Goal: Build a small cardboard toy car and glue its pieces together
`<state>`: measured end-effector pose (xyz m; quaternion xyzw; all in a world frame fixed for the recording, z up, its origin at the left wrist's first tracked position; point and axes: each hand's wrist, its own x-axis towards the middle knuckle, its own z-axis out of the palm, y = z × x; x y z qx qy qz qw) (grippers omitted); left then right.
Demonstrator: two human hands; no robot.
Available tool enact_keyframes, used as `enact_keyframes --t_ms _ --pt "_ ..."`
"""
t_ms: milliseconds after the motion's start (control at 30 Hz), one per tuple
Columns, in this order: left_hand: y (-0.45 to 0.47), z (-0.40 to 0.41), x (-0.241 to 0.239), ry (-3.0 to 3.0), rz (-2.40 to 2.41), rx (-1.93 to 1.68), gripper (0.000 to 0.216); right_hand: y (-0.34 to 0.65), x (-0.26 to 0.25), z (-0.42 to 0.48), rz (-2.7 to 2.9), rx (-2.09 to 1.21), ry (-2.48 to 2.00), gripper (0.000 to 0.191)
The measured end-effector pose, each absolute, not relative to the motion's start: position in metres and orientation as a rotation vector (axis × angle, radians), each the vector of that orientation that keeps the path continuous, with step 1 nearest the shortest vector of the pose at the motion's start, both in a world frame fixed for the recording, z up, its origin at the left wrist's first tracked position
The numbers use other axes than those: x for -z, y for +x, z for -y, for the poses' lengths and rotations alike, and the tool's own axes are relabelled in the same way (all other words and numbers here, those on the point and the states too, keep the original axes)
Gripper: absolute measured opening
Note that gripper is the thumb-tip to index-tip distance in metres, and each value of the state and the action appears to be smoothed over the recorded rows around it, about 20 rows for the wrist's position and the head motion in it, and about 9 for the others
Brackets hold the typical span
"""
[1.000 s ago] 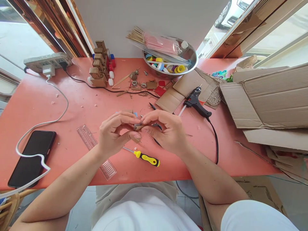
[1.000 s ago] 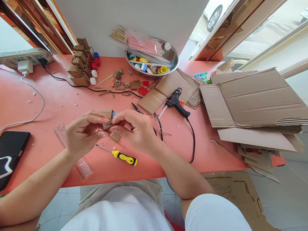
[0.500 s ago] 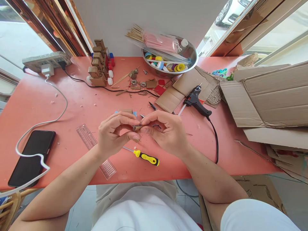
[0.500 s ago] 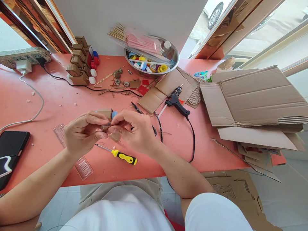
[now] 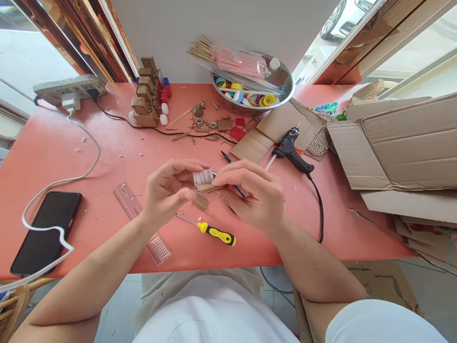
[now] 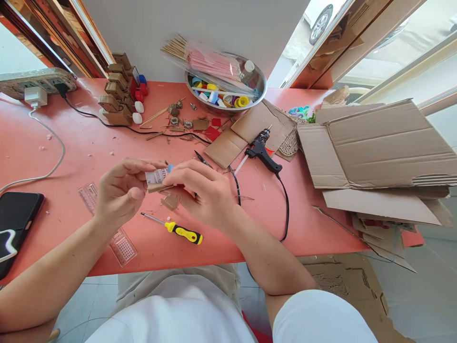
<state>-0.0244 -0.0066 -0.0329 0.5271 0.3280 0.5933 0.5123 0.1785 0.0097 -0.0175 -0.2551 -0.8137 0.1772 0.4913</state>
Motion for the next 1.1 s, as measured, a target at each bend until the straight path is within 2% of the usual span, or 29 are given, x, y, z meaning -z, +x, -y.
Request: enact_keyframes --t_ms 200,400,500,700,800,967,1100 --pt "-0.0243 0.0046 0.0304 1.11 -0.696 -1.265 0.028 0.1793 0.0187 -0.0102 1.95 -0.453 -0.528 0.007" --pt "-0.0255 0.0031 0.0283 1.083 -0.752 -1.305 0.034 0.1785 0.0212 -0.0093 1.975 -0.419 -0.517 0.007" --pt "-0.0254 0.0031 0.0297 1.083 -0.718 -1.29 0.032 0.1771 0.0231 -0.0094 1.978 -0.424 -0.487 0.011" --pt "-0.0266 0.0046 0.0323 1.084 -0.756 -1.301 0.03 0.1763 0.0235 -0.0098 1.989 -0.401 -0.494 0.005" --pt "-0.0272 0.005 0.0324 1.098 -0.769 -1.301 0.032 0.1761 0.0227 -0.0102 2.018 -0.44 -0.494 0.007" --pt "-0.0279 0.005 0.0332 1.12 -0.772 -1.284 0.032 0.1752 0.0207 -0.01 2.044 -0.501 -0.483 0.022" --pt "-0.0281 0.0055 0.0337 1.13 -0.762 -1.259 0.028 0.1764 0.0195 -0.0078 2.042 -0.478 -0.56 0.023"
